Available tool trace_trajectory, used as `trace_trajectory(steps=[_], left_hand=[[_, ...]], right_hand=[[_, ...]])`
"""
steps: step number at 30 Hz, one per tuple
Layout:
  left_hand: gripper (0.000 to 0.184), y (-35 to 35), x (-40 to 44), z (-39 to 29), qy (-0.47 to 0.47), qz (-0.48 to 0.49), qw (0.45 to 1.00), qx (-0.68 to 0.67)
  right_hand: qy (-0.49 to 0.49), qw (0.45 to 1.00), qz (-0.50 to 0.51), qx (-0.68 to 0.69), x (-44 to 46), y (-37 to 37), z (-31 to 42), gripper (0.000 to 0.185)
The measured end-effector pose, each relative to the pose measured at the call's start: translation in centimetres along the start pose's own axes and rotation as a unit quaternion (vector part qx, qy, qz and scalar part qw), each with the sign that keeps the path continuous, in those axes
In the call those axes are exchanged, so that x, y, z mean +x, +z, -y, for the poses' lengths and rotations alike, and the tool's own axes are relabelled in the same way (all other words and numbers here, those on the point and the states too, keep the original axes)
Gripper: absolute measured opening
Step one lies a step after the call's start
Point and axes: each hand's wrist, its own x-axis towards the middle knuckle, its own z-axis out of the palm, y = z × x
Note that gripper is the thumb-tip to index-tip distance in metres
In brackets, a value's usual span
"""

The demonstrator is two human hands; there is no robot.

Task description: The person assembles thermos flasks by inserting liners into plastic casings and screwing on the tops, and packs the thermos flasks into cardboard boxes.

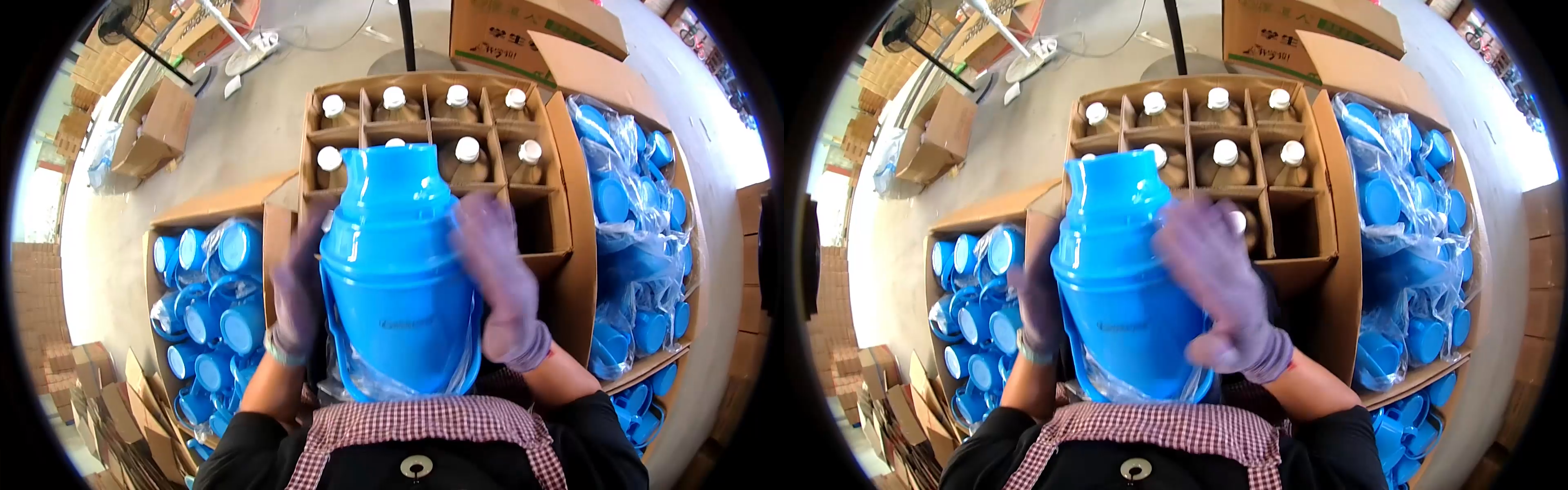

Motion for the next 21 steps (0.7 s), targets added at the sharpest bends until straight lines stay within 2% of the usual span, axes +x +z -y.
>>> trace_trajectory(steps=[1,2,4,5,6,7,8,9,11,13,14,15,17,18,20,21], left_hand=[[0.061,0.7,0.0,-1.9,0.072,0.03,0.978,0.193],[0.053,-0.1,-1.4,-2.3,0.076,0.063,0.97,0.221],[0.043,-0.9,-3.6,-3.7,0.09,0.127,0.95,0.273],[0.045,-0.3,-3.0,-3.1,0.165,0.075,0.893,0.411],[0.045,0.5,-1.3,-2.1,0.126,0.036,0.947,0.294],[0.045,0.8,-0.3,-1.1,0.048,0.001,0.994,0.101],[0.045,0.8,0.3,-0.8,0.012,-0.021,1.0,0.017],[0.046,1.0,0.2,-1.4,-0.016,-0.019,0.999,0.031],[0.048,1.9,-1.4,-3.8,-0.057,0.008,0.969,0.241],[0.051,2.8,-2.7,-6.1,-0.093,0.028,0.893,0.439],[0.051,2.8,-1.8,-5.1,-0.058,0.019,0.934,0.352],[0.052,2.7,-0.9,-4.2,-0.023,0.018,0.965,0.261],[0.067,3.5,-0.3,-2.4,0.085,-0.005,0.994,0.073],[0.058,2.3,-0.8,-2.8,0.16,0.085,0.972,0.151],[0.038,-0.4,-1.7,-3.1,0.295,0.23,0.896,0.238],[0.032,-1.8,-2.0,-3.1,0.346,0.292,0.854,0.256]], right_hand=[[-0.004,0.999,0.042,-0.029,0.1,-0.5,-0.2,0.078],[0.096,0.994,0.028,0.044,-0.7,0.0,-1.5,0.074],[0.151,0.986,0.061,-0.024,-2.0,0.2,-4.2,0.065],[0.136,0.99,0.012,0.035,-1.4,0.1,-3.8,0.065],[0.121,0.987,-0.04,0.1,-0.7,0.0,-3.1,0.066],[0.029,0.999,-0.043,0.013,0.3,-0.5,-0.4,0.074],[-0.008,1.0,-0.006,-0.009,0.3,-0.6,-0.6,0.075],[-0.045,0.998,0.03,-0.028,0.4,-0.8,-0.9,0.077],[0.103,0.975,0.153,-0.124,-1.6,-1.2,-4.7,0.056],[0.182,0.973,0.121,-0.067,-3.0,-1.2,-6.7,0.048],[0.104,0.994,0.027,0.005,-1.5,-0.7,-5.1,0.05],[0.06,0.998,0.018,0.003,-1.1,-0.5,-3.3,0.052],[-0.029,1.0,0.0,-0.003,-0.2,-0.1,0.1,0.057],[-0.027,0.999,0.026,-0.01,-0.4,0.0,-0.8,0.053],[0.174,0.968,0.165,-0.072,-2.3,-1.2,-6.5,0.044],[0.21,0.961,0.169,-0.057,-2.8,-1.3,-7.1,0.041]])
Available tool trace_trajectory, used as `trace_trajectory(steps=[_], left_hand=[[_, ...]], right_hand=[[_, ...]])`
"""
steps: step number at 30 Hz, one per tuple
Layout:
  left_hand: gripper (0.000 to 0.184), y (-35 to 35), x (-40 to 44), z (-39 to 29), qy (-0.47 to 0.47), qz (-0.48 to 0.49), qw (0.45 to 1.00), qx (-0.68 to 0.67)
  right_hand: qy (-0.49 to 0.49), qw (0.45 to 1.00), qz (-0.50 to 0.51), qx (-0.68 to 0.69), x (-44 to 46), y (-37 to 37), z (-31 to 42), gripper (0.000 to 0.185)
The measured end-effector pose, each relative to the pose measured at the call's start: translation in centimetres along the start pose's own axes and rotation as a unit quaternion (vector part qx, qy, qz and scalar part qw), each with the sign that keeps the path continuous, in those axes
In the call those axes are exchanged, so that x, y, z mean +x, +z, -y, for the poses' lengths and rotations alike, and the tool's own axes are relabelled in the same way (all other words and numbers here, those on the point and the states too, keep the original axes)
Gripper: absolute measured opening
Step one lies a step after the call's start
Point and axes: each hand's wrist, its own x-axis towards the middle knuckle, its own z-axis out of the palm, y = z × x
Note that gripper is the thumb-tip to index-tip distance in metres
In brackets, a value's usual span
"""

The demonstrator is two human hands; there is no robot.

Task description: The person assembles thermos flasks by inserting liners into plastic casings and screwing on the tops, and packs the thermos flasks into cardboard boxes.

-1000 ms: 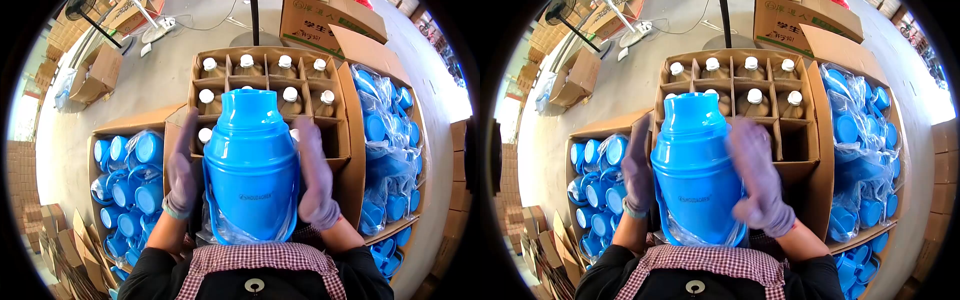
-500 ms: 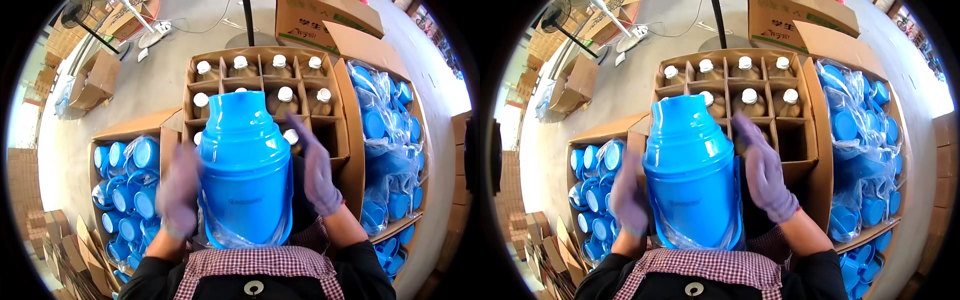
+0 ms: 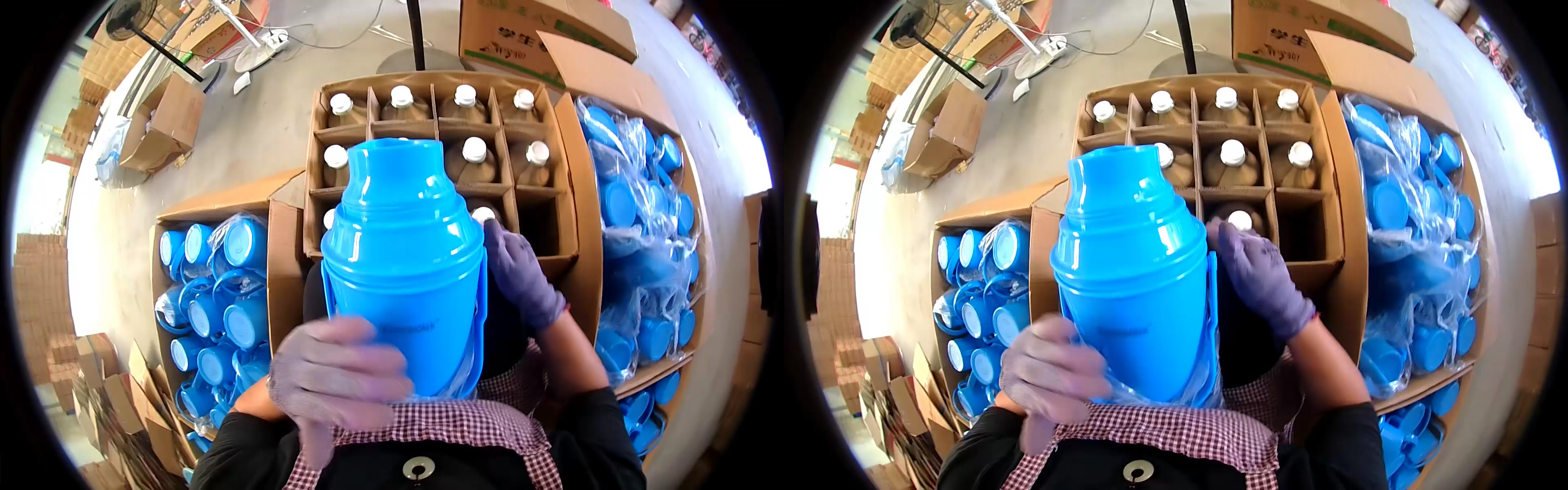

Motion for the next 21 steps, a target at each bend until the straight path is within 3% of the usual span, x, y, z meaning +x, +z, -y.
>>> trace_trajectory(steps=[1,2,5,6,8,9,11,12,13,15,16,19,21], left_hand=[[0.033,0.1,0.6,0.4,-0.032,-0.029,0.999,0.033],[0.034,0.1,1.2,-0.3,-0.077,-0.052,0.994,0.059],[0.039,0.4,3.1,-1.2,-0.193,-0.106,0.968,0.122],[0.039,0.3,3.3,-1.0,-0.223,-0.122,0.961,0.11],[0.04,-0.2,3.9,0.2,-0.268,-0.148,0.95,0.055],[0.043,-1.0,4.6,1.8,-0.281,-0.159,0.946,0.013],[0.052,-2.4,5.9,4.9,-0.313,-0.182,0.929,-0.074],[0.058,-3.0,6.8,6.5,-0.324,-0.189,0.92,-0.116],[0.071,-3.1,8.0,7.3,-0.334,-0.127,0.906,-0.227],[0.099,-3.2,10.3,8.9,-0.383,0.001,0.825,-0.415],[0.096,-3.2,11.3,9.4,-0.395,0.062,0.792,-0.461],[0.086,-4.3,12.4,10.6,-0.379,0.092,0.79,-0.473],[0.08,-6.1,12.4,11.1,-0.366,0.058,0.809,-0.456]], right_hand=[[-0.076,0.991,-0.08,0.08,0.8,0.0,1.1,0.043],[-0.147,0.942,-0.162,0.256,0.7,0.2,4.8,0.054],[-0.275,0.953,-0.12,0.035,0.5,-0.8,7.0,0.075],[-0.19,0.96,-0.139,0.151,0.8,-0.1,6.3,0.07],[-0.022,0.966,-0.135,0.219,1.8,-1.4,1.7,0.057],[0.072,0.937,-0.163,0.301,2.0,-2.0,0.3,0.054],[-0.007,0.978,-0.197,0.064,3.0,-3.2,-1.6,0.037],[0.0,0.986,-0.162,0.038,3.3,-3.0,-3.1,0.032],[-0.048,0.994,-0.086,-0.04,3.8,-3.1,-4.6,0.042],[-0.121,0.975,0.009,-0.186,4.5,-2.0,-7.4,0.057],[-0.092,0.966,0.046,-0.236,4.8,-1.3,-8.7,0.075],[0.048,0.939,0.119,-0.318,6.1,-0.1,-10.1,0.069],[0.023,0.951,0.087,-0.295,6.1,-0.2,-11.1,0.061]])
